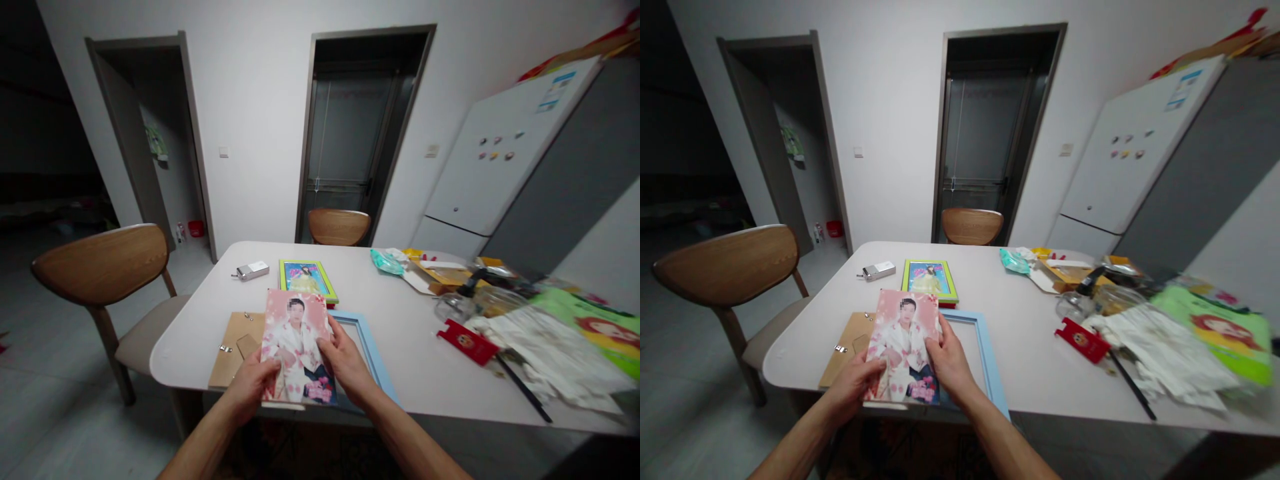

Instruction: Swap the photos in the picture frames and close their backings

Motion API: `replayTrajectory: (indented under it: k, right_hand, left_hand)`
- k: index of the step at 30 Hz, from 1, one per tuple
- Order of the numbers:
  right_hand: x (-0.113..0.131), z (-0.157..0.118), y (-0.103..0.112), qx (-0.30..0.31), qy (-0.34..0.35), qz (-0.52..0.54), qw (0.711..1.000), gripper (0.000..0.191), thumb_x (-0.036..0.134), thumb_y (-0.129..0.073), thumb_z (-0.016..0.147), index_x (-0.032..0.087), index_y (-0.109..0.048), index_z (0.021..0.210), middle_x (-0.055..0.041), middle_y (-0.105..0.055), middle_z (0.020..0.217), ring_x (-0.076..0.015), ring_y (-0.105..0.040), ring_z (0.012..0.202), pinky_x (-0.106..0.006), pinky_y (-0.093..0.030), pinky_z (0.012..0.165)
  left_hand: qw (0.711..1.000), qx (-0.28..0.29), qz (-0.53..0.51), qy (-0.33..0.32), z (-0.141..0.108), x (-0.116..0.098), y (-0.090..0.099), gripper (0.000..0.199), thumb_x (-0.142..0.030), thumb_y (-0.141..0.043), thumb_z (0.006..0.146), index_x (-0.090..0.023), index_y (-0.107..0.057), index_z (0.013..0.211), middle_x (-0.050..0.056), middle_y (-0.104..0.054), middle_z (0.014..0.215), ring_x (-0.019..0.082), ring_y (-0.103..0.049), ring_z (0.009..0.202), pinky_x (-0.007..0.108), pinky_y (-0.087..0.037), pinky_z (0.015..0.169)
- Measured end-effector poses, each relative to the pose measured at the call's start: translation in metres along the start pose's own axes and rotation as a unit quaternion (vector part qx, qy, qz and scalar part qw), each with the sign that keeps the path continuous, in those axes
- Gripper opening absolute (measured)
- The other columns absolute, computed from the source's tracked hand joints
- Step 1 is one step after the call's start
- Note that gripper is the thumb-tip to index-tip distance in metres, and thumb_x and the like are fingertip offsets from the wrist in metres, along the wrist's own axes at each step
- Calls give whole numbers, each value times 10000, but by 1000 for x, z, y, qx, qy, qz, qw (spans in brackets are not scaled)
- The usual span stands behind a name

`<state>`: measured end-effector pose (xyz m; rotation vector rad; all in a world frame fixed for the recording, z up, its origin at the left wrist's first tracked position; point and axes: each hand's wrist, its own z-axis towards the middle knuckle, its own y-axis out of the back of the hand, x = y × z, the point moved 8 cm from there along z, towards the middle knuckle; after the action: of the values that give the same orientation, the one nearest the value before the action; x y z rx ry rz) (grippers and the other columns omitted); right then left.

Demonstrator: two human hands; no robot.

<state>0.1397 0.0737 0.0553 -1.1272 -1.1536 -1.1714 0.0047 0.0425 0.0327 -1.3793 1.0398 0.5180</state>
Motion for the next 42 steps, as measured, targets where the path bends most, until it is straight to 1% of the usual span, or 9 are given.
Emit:
replayTrajectory:
  k: [3, 5, 9, 15, 18, 25, 30, 39, 42]
  right_hand:
    - [15, -1, -1, -4, 38, 26, 999, 593, 307, -517, 674, 196, -324, 1224, -52, -572, 1039, -151, -554, 847, -244, -449, 712]
    - [13, -2, -2, 0, 18, 62, 998, 548, 329, -511, 676, 191, -370, 1187, -57, -558, 1081, -176, -534, 930, -277, -434, 776]
    - [-6, -2, -8, 37, -52, 117, 991, 459, 342, -464, 686, 150, -442, 1102, -71, -619, 955, -192, -589, 786, -284, -469, 645]
    - [-15, 4, -4, 9, -46, 90, 995, 355, 284, -516, 654, 153, -511, 984, -22, -647, 765, -123, -563, 576, -219, -439, 533]
    - [-16, 4, -9, 33, -47, 132, 990, 296, 337, -527, 686, 140, -539, 906, -27, -641, 744, -111, -560, 599, -220, -437, 578]
    - [-34, -8, -19, 115, -124, 103, 980, 338, 403, -607, 622, 111, -579, 789, -41, -633, 685, -125, -557, 576, -260, -441, 579]
    - [-20, -1, -12, 72, -80, 110, 988, 392, 487, -536, 662, 128, -588, 812, -54, -647, 733, -152, -583, 659, -284, -453, 654]
    - [-31, -10, -19, 106, -103, 125, 981, 334, 446, -488, 716, 152, -590, 837, -43, -653, 742, -188, -595, 750, -324, -448, 701]
    - [-31, -10, -15, 95, -101, 129, 982, 316, 424, -498, 716, 160, -581, 869, -37, -654, 761, -188, -596, 750, -334, -444, 717]
  left_hand:
    - [999, -22, -11, -32, 0, -9, 0, 328, -201, -621, 596, -163, -537, 911, 10, -636, 675, 157, -599, 591, 262, -465, 567]
    - [999, -22, -15, -31, 0, -10, -1, 354, -213, -637, 580, -165, -538, 917, 16, -642, 693, 170, -607, 613, 274, -471, 577]
    - [1000, -18, -11, -20, 5, -2, 2, 390, -238, -650, 560, -168, -535, 926, 48, -654, 795, 219, -615, 725, 320, -477, 639]
    - [995, -61, 28, -73, 13, 0, 15, 403, -233, -643, 582, -151, -506, 952, 50, -652, 838, 210, -611, 781, 327, -468, 713]
    - [992, -76, 52, -86, 13, -3, 16, 411, -214, -649, 578, -144, -493, 952, 46, -650, 837, 197, -611, 768, 319, -466, 722]
    - [988, -103, 48, -103, 11, -7, 20, 396, -205, -663, 554, -153, -496, 909, 10, -643, 762, 160, -604, 670, 281, -470, 645]
    - [991, -81, 46, -98, 10, -3, 16, 345, -204, -628, 600, -159, -503, 918, 2, -639, 746, 149, -601, 638, 267, -469, 611]
    - [983, -129, -39, -123, 11, -4, 19, 364, -259, -638, 591, -159, -492, 909, 23, -650, 734, 192, -628, 682, 318, -486, 635]
    - [989, -107, -38, -95, 12, 0, 15, 361, -276, -644, 593, -159, -503, 904, 32, -656, 751, 198, -631, 685, 326, -489, 637]
